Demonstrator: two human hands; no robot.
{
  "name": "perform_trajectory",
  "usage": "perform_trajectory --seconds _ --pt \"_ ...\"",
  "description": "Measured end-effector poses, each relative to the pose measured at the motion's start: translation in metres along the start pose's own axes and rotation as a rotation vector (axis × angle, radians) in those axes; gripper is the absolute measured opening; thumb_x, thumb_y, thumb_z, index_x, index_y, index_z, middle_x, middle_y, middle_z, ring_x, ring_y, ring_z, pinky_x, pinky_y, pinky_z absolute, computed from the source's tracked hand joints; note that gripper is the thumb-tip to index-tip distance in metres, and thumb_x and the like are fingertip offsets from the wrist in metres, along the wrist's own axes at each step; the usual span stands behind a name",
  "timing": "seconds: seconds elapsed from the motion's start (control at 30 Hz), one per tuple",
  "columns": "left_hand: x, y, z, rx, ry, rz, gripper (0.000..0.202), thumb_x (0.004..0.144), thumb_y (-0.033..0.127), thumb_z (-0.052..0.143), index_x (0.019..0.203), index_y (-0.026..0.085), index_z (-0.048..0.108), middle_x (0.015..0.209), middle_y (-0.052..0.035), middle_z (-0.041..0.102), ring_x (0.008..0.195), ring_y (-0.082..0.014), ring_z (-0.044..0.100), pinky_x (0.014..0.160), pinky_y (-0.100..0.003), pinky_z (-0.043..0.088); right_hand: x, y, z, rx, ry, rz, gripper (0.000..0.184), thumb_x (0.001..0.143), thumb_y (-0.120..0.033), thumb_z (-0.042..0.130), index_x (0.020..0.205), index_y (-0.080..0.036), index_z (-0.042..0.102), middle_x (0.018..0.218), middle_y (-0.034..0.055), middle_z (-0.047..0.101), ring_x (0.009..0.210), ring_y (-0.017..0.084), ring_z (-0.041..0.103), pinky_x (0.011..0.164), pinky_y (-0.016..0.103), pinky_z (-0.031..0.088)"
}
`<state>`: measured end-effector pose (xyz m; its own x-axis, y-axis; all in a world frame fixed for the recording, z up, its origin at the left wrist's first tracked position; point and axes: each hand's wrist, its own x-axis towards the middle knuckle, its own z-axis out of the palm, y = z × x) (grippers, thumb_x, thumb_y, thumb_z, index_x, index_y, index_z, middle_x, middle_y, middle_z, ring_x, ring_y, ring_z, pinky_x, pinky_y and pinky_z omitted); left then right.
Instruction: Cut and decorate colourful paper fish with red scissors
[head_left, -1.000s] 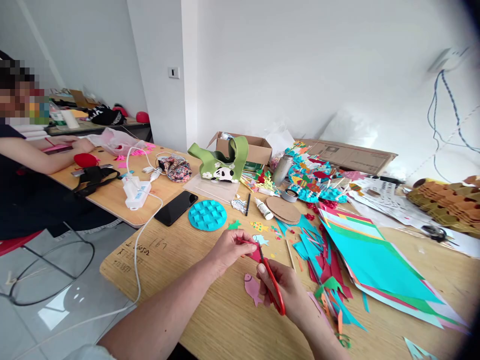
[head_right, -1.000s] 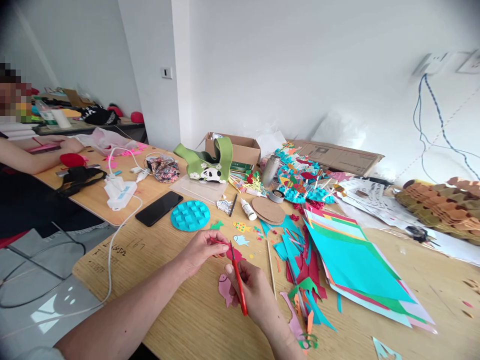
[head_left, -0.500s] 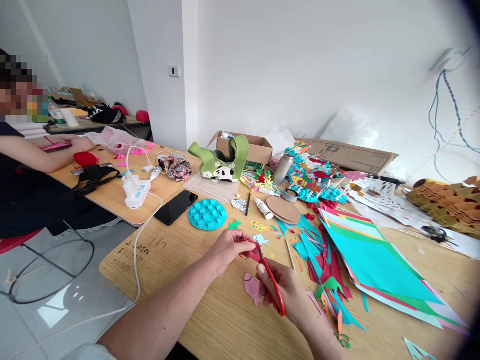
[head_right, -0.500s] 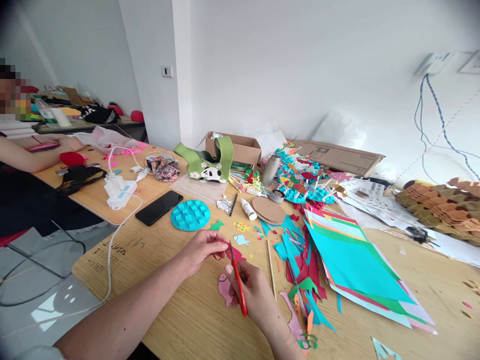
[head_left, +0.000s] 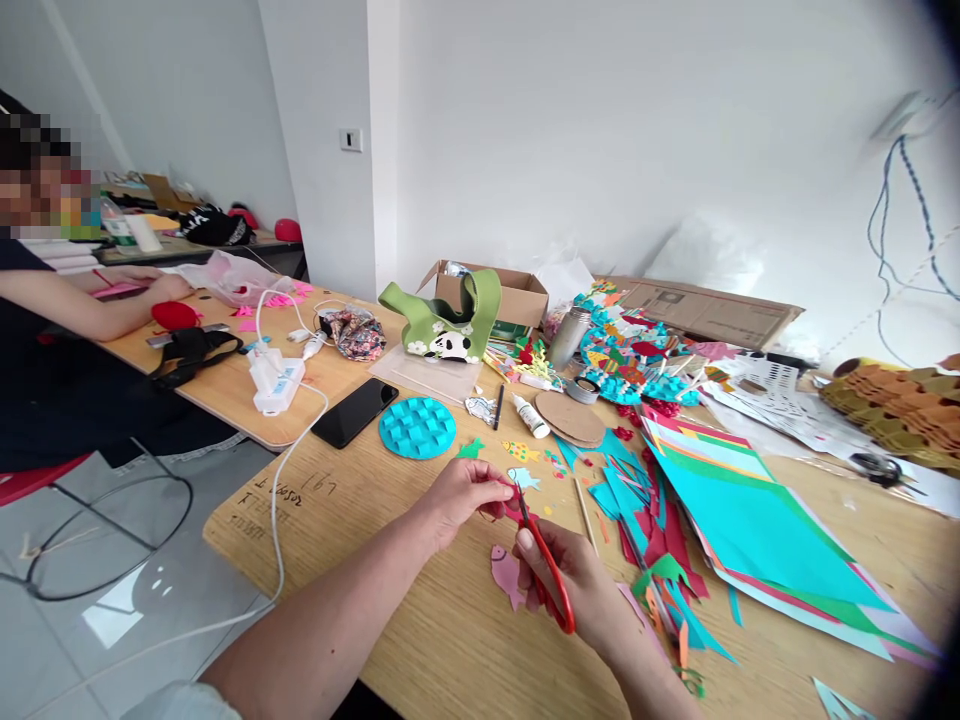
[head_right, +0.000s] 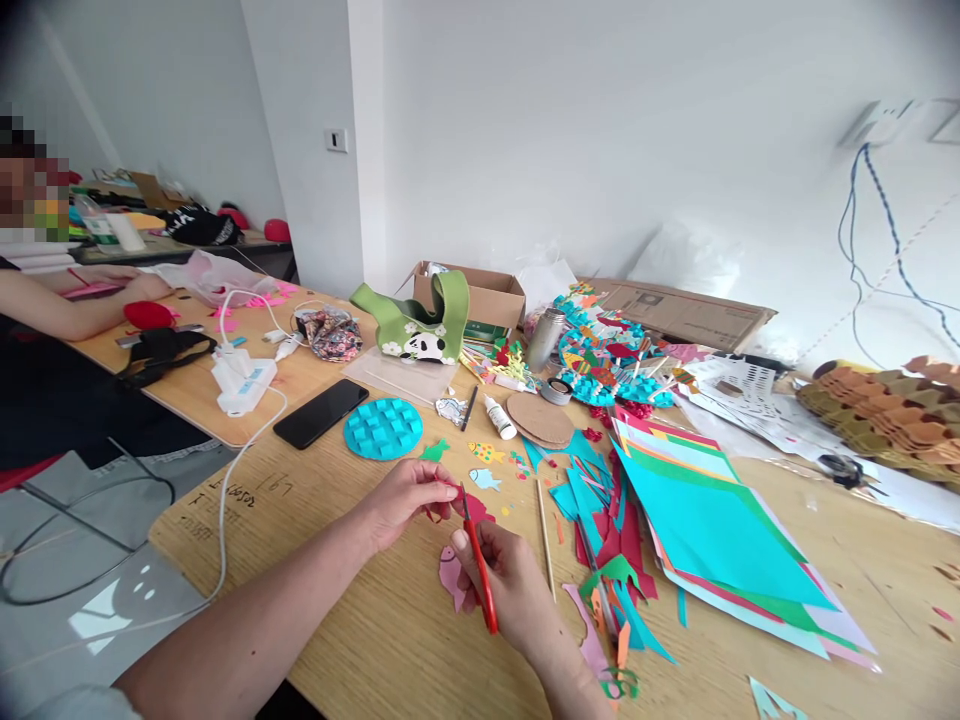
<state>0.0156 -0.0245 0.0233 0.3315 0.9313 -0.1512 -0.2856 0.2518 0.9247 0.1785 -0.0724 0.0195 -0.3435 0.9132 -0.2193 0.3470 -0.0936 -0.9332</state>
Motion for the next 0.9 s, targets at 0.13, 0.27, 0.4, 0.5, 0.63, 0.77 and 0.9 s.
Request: perform_trajectory --seconds 0.13,0.27,0.4,0.5,0.63,0.77,0.9 --pt "0.0002 -0.0005 0.0000 0.005 -0.002 0.003 0.018 0.059 0.027 0.071 0.066 0.012 0.065 0.062 -0.0044 0.067 0.050 -0.0085 0.052 0.052 -0.022 0.037 -0.0003 -0.0031 -0.0003 -0.017 -0.013 -0.007 0.043 0.080 -0.058 0.054 0.066 -0.018 0.048 0.053 0.0005 0.059 0.044 0.013 0.056 0.043 0.022 0.037" --pt "0.0005 -0.0012 0.0000 0.030 0.002 0.005 0.016 0.060 0.026 0.070 0.065 0.012 0.066 0.062 -0.0042 0.067 0.050 -0.0084 0.051 0.052 -0.022 0.037 0.0000 -0.0044 -0.0012 -0.007 -0.024 -0.004 0.042 0.081 -0.058 0.054 0.067 -0.018 0.049 0.054 0.0003 0.059 0.044 0.012 0.055 0.043 0.021 0.037" --pt "0.0010 -0.0017 -0.0006 0.037 -0.001 -0.002 0.016 0.060 0.026 0.069 0.066 0.011 0.066 0.063 -0.0045 0.068 0.050 -0.0082 0.051 0.052 -0.022 0.037 -0.0005 -0.0035 -0.0013 0.002 -0.037 -0.009 0.043 0.081 -0.058 0.053 0.068 -0.018 0.049 0.054 -0.0001 0.058 0.044 0.011 0.054 0.042 0.021 0.036" --pt "0.0009 -0.0014 -0.0011 0.034 -0.007 -0.008 0.016 0.060 0.026 0.069 0.066 0.011 0.066 0.062 -0.0043 0.068 0.050 -0.0083 0.051 0.052 -0.022 0.037 -0.0007 -0.0021 -0.0015 -0.003 -0.031 -0.002 0.044 0.080 -0.059 0.053 0.067 -0.018 0.049 0.053 0.0000 0.058 0.043 0.011 0.054 0.042 0.021 0.036" --pt "0.0005 -0.0011 -0.0015 0.044 -0.005 -0.015 0.016 0.060 0.025 0.068 0.067 0.011 0.066 0.063 -0.0043 0.068 0.049 -0.0081 0.051 0.052 -0.022 0.037 -0.0001 0.0004 -0.0024 -0.011 -0.028 0.006 0.044 0.079 -0.060 0.054 0.067 -0.018 0.049 0.053 -0.0003 0.058 0.042 0.011 0.054 0.040 0.021 0.036" --pt "0.0005 -0.0012 -0.0016 0.043 -0.007 -0.013 0.016 0.060 0.026 0.069 0.066 0.011 0.066 0.062 -0.0045 0.067 0.049 -0.0083 0.051 0.052 -0.022 0.037 0.0012 0.0012 -0.0023 -0.007 -0.030 0.005 0.044 0.078 -0.060 0.055 0.067 -0.018 0.049 0.054 -0.0006 0.058 0.041 0.011 0.054 0.040 0.020 0.036" --pt "0.0003 -0.0013 -0.0016 0.030 -0.012 -0.014 0.017 0.060 0.026 0.069 0.066 0.011 0.066 0.062 -0.0045 0.067 0.049 -0.0083 0.051 0.052 -0.023 0.037 0.0016 -0.0005 -0.0017 -0.006 -0.020 0.015 0.045 0.078 -0.061 0.055 0.067 -0.018 0.049 0.054 -0.0004 0.058 0.041 0.011 0.054 0.040 0.021 0.037"
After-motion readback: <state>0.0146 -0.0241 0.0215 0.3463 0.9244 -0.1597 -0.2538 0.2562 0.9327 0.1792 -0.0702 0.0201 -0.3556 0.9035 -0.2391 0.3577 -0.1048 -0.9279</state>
